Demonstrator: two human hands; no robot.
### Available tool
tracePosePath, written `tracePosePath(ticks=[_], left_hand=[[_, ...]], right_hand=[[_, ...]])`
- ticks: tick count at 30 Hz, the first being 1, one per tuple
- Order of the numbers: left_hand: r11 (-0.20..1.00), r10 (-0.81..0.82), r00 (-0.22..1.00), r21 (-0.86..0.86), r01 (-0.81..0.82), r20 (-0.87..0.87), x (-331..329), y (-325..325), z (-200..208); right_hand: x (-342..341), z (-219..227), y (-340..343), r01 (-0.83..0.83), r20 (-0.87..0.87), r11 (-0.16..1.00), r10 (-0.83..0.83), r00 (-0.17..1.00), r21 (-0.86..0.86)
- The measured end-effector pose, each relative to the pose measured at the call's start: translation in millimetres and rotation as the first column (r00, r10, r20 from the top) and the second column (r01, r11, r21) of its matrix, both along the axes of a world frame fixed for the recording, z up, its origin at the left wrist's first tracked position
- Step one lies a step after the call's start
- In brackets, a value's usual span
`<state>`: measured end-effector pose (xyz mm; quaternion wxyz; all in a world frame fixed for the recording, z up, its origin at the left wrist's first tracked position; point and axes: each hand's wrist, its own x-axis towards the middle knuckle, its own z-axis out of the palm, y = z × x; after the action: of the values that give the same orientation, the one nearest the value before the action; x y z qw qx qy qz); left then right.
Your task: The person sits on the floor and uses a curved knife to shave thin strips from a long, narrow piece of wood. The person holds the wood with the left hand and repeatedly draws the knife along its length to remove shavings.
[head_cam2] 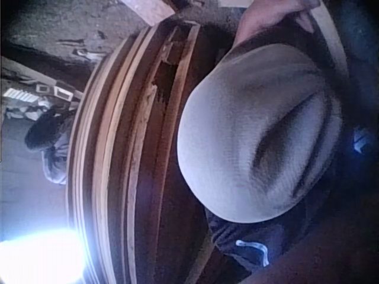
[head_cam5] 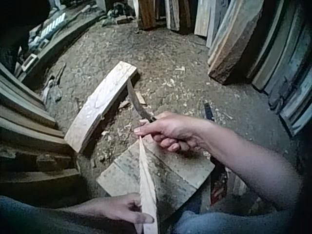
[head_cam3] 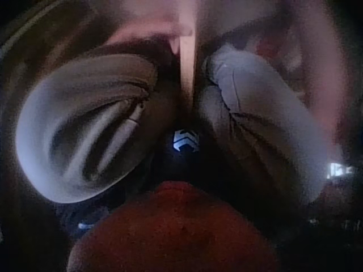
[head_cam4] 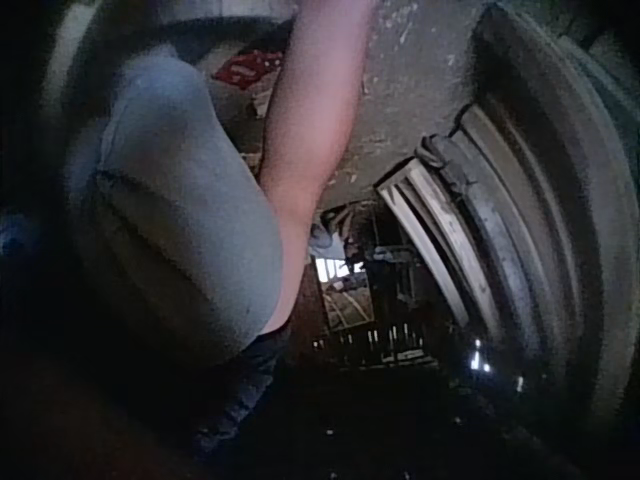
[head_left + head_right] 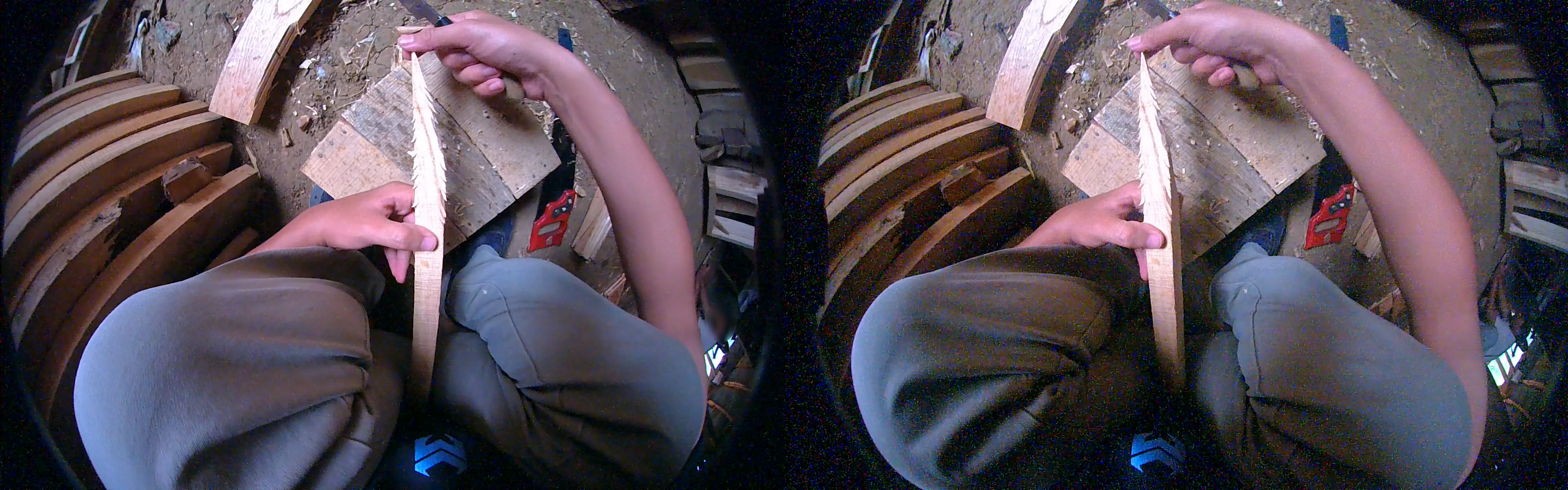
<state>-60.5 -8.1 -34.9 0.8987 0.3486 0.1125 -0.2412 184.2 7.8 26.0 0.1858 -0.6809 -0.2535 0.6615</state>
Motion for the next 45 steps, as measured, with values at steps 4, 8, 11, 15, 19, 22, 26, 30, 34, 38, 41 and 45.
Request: tracePosePath(ticks=[4, 8, 11, 15, 19, 22, 26, 30, 34, 38, 41, 45], left_hand=[[1.0, 0.019, 1.0, -0.001, -0.019, -0.018, -2.6, 0.4, 2.9], [1.0, 0.001, 1.0, -0.022, -0.001, 0.009, -1.9, -0.4, -3.8], [0.999, 0.016, 1.0, -0.029, -0.015, 0.015, -0.2, -1.8, -2.5], [0.999, 0.014, 0.999, 0.036, -0.016, 0.032, 0.8, -2.5, -4.6], [1.0, -0.007, 1.0, -0.016, 0.007, -0.008, -0.8, -1.4, -1.6], [1.0, -0.009, 1.0, -0.027, 0.008, -0.027, -0.3, -2.8, -3.4], [0.998, 0.052, 0.999, -0.043, -0.052, -0.009, 6.0, -2.9, 5.6], [0.999, 0.03, 0.999, -0.013, -0.03, 0.018, 1.3, -4.3, -5.1], [1.0, 0.021, 1.0, 0.01, -0.022, 0.006, -1.3, -1.4, -2.5], [0.997, 0.018, 0.997, -0.078, -0.012, 0.07, 3.3, -3.1, -7.8], [0.996, 0.036, 0.994, -0.084, -0.027, 0.101, -0.1, -2.3, -7.0], [0.969, 0.084, 0.996, -0.237, -0.075, 0.028, -5.6, -4.5, -8.9]], right_hand=[[-3.3, 2.9, 2.8, 0.04, -0.108, 0.999, -0.04, 0.993, 0.001], [0.7, -2.1, -0.4, 0.05, -0.125, 0.999, -0.05, 0.991, -0.002], [4.0, -5.4, -2.3, 0.064, -0.131, 0.998, -0.063, 0.989, 0.003], [6.8, -5.5, -4.3, 0.071, -0.127, 0.997, -0.07, 0.989, 0.001], [5.6, -3.5, -2.0, 0.065, -0.155, 0.998, -0.064, 0.986, 0.002], [8.3, -6.2, -3.3, 0.055, -0.153, 0.998, -0.055, 0.987, -0.008], [10.9, -9.3, -7.5, 0.067, -0.146, 0.998, -0.068, 0.987, -0.009], [13.3, -11.0, -9.7, 0.073, -0.179, 0.997, -0.07, 0.981, 0.009], [11.0, -11.1, -9.2, 0.059, -0.2, 0.998, -0.053, 0.978, 0.022], [3.9, -19.7, -15.3, 0.049, 0.016, 0.995, -0.051, 0.999, 0.092], [-3.7, -22.3, -20.2, -0.04, 0.195, 0.972, -0.006, 0.981, 0.231], [1.7, -38.5, -39.6, -0.317, 0.537, 0.881, 0.087, 0.839, 0.352]])
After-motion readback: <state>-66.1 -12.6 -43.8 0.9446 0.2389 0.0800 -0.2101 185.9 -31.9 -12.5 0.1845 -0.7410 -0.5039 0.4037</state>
